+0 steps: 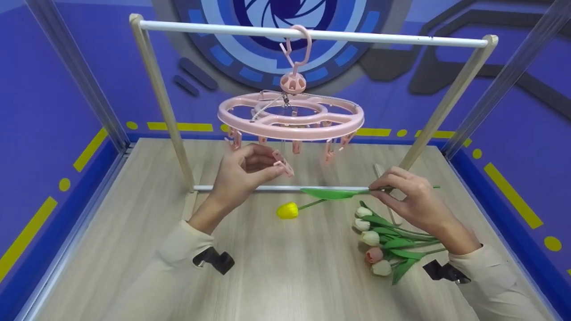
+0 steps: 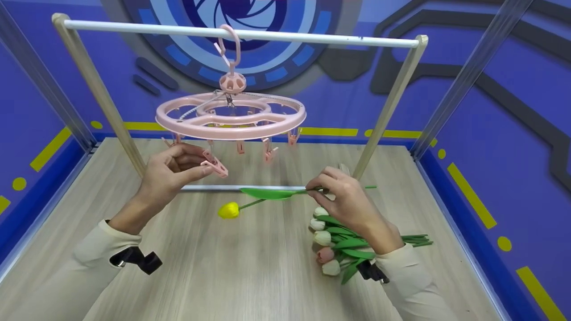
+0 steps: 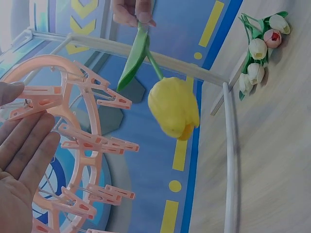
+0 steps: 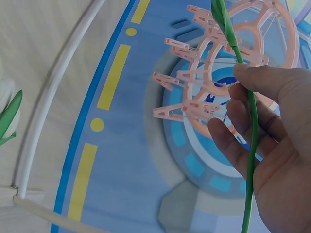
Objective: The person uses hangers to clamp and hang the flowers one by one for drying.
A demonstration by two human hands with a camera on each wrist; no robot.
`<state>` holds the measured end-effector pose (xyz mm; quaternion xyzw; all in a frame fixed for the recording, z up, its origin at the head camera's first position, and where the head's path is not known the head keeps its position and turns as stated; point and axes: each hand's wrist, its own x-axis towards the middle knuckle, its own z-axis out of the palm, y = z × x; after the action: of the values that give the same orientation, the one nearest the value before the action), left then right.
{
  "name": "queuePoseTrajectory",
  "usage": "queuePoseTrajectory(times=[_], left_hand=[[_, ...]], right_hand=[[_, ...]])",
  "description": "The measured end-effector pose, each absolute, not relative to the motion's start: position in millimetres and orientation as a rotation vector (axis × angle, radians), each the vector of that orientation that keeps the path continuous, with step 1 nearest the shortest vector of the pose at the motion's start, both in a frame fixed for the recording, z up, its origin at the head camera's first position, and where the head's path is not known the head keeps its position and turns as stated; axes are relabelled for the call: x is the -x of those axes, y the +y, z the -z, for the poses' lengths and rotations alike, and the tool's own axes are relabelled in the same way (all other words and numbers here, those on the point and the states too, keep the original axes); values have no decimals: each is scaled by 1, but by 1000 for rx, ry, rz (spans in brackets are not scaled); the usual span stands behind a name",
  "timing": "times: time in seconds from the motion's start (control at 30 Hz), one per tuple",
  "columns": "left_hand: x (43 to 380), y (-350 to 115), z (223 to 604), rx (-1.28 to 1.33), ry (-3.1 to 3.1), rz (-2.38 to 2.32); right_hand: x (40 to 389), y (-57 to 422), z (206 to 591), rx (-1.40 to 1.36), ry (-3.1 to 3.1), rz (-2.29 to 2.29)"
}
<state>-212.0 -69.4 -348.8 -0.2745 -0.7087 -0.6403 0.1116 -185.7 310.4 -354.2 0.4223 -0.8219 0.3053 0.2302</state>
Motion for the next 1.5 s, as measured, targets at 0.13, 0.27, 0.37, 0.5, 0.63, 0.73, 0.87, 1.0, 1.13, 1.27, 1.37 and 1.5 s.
queuePoseTrajectory(times=[0.13, 0.27, 0.37, 0.5, 0.63, 0.73, 0.87, 1.0, 1.13, 1.27, 1.37, 1.5], left_hand=[[211, -68, 348, 812, -2081, 1886], [211, -67, 347, 807, -2094, 1887], [210, -66, 347, 810, -2097, 1882], [210, -64, 348, 825, -2090, 1872], [210, -62, 348, 826, -2095, 1863], [210, -61, 348, 823, -2100, 1864], [209, -60, 347, 820, -2102, 1882], [208, -58, 346, 805, -2117, 1895], [208, -56, 347, 799, -2127, 1893], [208, -56, 348, 805, -2124, 1896], [208, -55, 349, 808, -2129, 1898], [207, -54, 348, 814, -2135, 1904]], right_hand=[[185, 304, 353, -1167, -2267, -839], [184, 297, 349, -1176, -2277, -869], [185, 292, 348, -1191, -2273, -874], [186, 286, 346, -1214, -2257, -871], [186, 279, 343, -1220, -2248, -896], [187, 275, 341, -1210, -2237, -898], [188, 270, 340, -1181, -2232, -868], [190, 265, 340, -1176, -2219, -838], [191, 259, 339, -1204, -2215, -827], [192, 255, 338, -1224, -2226, -805], [193, 253, 339, -1232, -2234, -803], [194, 251, 339, -1235, -2258, -833]])
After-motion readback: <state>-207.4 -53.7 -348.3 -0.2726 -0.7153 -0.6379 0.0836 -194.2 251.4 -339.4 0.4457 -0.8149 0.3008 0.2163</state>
